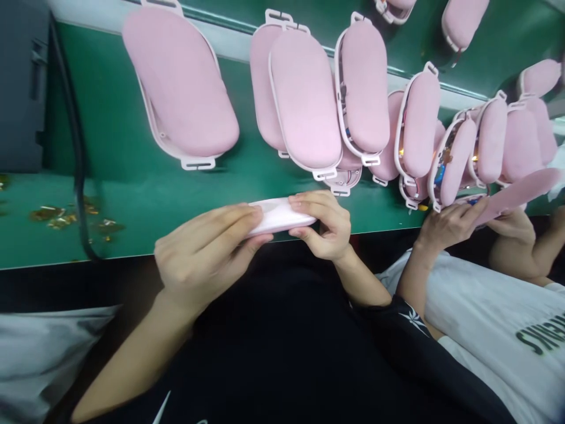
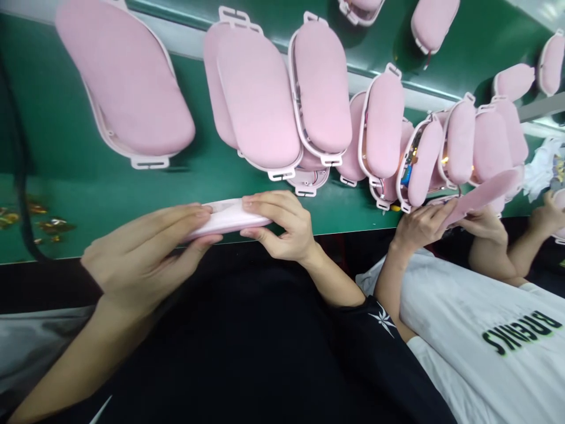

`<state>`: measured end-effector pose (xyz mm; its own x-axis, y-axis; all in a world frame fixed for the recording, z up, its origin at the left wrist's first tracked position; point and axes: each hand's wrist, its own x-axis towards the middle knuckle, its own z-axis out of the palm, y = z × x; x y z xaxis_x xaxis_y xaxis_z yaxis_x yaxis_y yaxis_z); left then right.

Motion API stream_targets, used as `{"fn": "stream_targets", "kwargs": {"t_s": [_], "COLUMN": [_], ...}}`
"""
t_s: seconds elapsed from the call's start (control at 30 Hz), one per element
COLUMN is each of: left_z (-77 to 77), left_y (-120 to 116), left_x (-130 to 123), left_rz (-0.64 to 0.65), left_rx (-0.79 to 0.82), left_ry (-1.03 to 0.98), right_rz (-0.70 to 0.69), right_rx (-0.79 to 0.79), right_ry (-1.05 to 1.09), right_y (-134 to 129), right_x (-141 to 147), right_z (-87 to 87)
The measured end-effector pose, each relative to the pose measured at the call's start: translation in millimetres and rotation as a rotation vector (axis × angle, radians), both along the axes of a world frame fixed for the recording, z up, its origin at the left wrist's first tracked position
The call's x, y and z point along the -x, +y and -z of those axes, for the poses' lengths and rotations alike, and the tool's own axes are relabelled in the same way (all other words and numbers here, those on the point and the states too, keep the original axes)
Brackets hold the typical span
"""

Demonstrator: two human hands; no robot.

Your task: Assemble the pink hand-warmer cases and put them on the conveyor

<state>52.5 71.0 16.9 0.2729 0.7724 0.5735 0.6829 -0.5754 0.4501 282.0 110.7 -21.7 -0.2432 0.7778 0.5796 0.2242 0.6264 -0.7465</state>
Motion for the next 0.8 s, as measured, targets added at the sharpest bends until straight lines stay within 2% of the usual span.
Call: {"fn": "stream_targets", "kwargs": {"t_s": [0.13, 0.23, 0.33, 0.43, 0.53, 0.6, 0.7, 0.8], "left_z": [-8.3, -8.1, -4.3, 0.5, 8.3, 13.2, 9.5, -8.7], "left_y": [-2.5, -1.3, 1.2, 1.9, 1.2, 1.3, 1.8, -2.4], "left_x": [10.8, 17.3, 22.2, 27.3, 31.9, 32.5, 29.4, 28.9], "left_rz": [-0.022, -0.011, 0.041, 0.034, -0.055, -0.068, 0.041, 0.173], "left_rx": [0.132, 0.126, 0.118, 0.168, 0.216, 0.242, 0.309, 0.347], "left_ry": [0.035, -0.013, -0.104, -0.195, -0.296, -0.374, -0.502, -0.444], "right_rz": [0.047, 0.093, 0.04, -0.018, -0.09, -0.137, -0.18, -0.242], "right_rx": [-0.078, -0.145, -0.148, -0.018, 0.188, 0.221, 0.117, -0.01], "right_ry": [-0.055, -0.165, -0.209, -0.111, -0.016, 0.096, 0.261, 0.193], "right_y": [-3.3, -6.4, -6.7, -3.3, 0.0, 0.8, 0.9, 0.2], "right_x": [1.4, 6.7, 6.1, -2.7, -9.4, -7.3, 3.4, 15.5], "right_z": [-4.7, -13.6, -20.4, -18.1, -10.8, -9.6, -19.9, -37.8]}}
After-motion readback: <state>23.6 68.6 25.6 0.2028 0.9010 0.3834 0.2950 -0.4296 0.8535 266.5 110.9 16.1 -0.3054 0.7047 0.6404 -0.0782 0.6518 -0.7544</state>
